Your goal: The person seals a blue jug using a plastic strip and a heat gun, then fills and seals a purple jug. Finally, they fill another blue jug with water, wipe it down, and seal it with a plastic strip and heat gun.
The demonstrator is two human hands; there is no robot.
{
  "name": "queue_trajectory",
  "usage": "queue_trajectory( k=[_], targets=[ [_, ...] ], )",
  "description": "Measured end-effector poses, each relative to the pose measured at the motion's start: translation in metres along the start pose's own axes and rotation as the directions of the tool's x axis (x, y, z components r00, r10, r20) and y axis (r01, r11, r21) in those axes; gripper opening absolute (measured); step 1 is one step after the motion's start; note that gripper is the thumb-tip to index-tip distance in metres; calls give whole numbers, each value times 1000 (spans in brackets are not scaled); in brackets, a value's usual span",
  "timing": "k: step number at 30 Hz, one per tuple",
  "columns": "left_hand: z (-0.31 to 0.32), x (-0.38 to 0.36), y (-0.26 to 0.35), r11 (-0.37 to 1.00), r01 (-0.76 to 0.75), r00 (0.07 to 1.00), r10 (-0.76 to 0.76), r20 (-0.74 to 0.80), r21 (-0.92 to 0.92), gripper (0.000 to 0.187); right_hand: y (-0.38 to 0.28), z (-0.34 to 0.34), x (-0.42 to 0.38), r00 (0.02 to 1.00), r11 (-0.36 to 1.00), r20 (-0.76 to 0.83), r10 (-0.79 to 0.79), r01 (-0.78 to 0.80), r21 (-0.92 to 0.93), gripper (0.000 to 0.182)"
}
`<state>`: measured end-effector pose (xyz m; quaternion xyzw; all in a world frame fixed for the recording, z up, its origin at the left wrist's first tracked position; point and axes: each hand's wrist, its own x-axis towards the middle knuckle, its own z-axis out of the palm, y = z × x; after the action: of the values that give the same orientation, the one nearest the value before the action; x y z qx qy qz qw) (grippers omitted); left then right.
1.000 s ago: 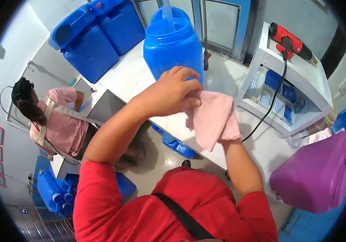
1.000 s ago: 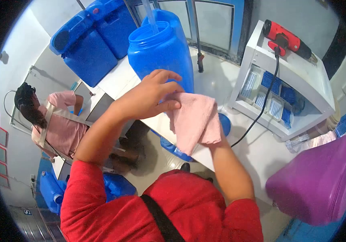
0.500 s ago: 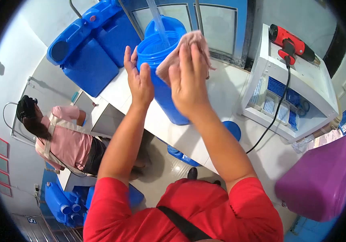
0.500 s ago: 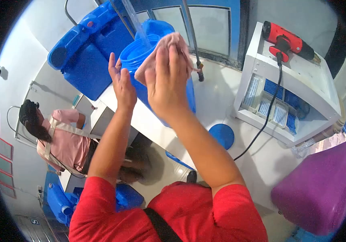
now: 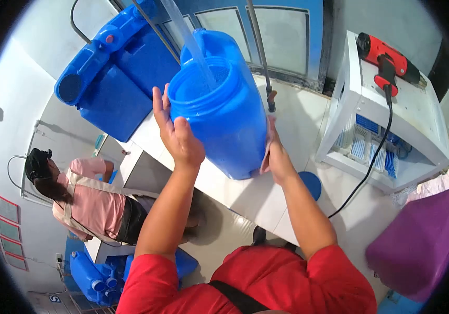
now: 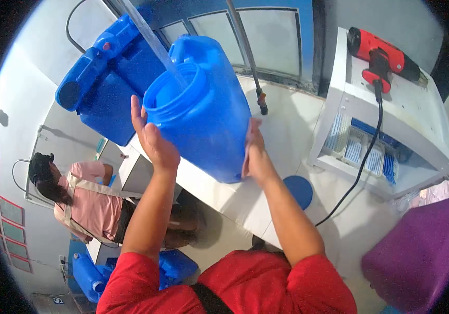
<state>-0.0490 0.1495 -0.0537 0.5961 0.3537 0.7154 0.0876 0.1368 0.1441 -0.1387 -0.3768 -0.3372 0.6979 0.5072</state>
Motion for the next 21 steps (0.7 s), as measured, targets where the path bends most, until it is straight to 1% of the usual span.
queue_trajectory(
  k=[1,2,3,4,6,7,8,9,10,11,12,14,15,16,17,18,20,21],
  targets=[
    [0,-1,-1,1000,-5,1000,5,-10,29,96,-15,6,-5,971,961,75,-225,234,-146,78],
    [-1,-1,-1,1000,-4,1000,4,-12,31,96,-21,10,-7,892,854,176,-416,450,-262,78],
    [0,-2,-1,1000,5,1000,-5,-8,10,96,-31,8,20,793,731,248,-557,609,-307,75],
    [0,-1,-1,1000,11,1000,-11,-5,-12,97,-50,7,62,665,576,327,-672,746,-334,72],
    [-1,-1,-1,1000,8,1000,-8,-8,14,97,-86,24,135,863,779,204,-463,505,-370,67],
    [-2,-2,-1,999,10,1000,-10,-12,37,98,-97,23,178,927,872,246,-282,355,-338,70],
    [-2,-3,-1,999,11,1000,-11,-9,40,98,-101,21,209,952,932,290,-93,186,-311,74],
    [-4,-4,-2,999,31,1000,-31,-7,16,99,-110,33,213,953,933,289,-92,184,-308,74],
    [-3,-3,-4,999,45,999,-45,-10,-13,100,-122,48,220,864,846,419,-279,428,-318,72],
    [-2,-3,-6,999,40,999,-40,-13,-16,100,-130,58,230,718,706,546,-432,646,-291,70],
    [-2,-3,-7,998,30,999,-31,-13,-48,100,-135,64,238,715,702,548,-434,649,-292,70],
    [0,-1,-9,997,28,1000,-28,-10,-75,100,-136,69,249,700,788,592,-399,592,-168,65],
    [0,0,-10,997,24,1000,-25,-9,-78,101,-130,63,262,735,734,513,-443,626,-264,59],
    [0,-1,-10,997,27,1000,-27,-6,-78,101,-119,51,271,740,740,509,-439,620,-262,59],
    [-1,-2,-9,997,37,999,-37,-1,-73,101,-100,26,290,838,860,465,-284,437,-264,61],
    [0,-2,-8,997,25,1000,-26,-14,-66,101,-86,8,299,899,937,423,-114,238,-254,63],
    [1,-1,-8,998,28,999,-29,-16,-64,101,-30,-14,243,934,971,308,-182,221,-96,71],
    [0,-1,-8,998,30,999,-31,-19,-56,101,-5,-28,217,967,973,200,-160,189,-133,77]
  ],
)
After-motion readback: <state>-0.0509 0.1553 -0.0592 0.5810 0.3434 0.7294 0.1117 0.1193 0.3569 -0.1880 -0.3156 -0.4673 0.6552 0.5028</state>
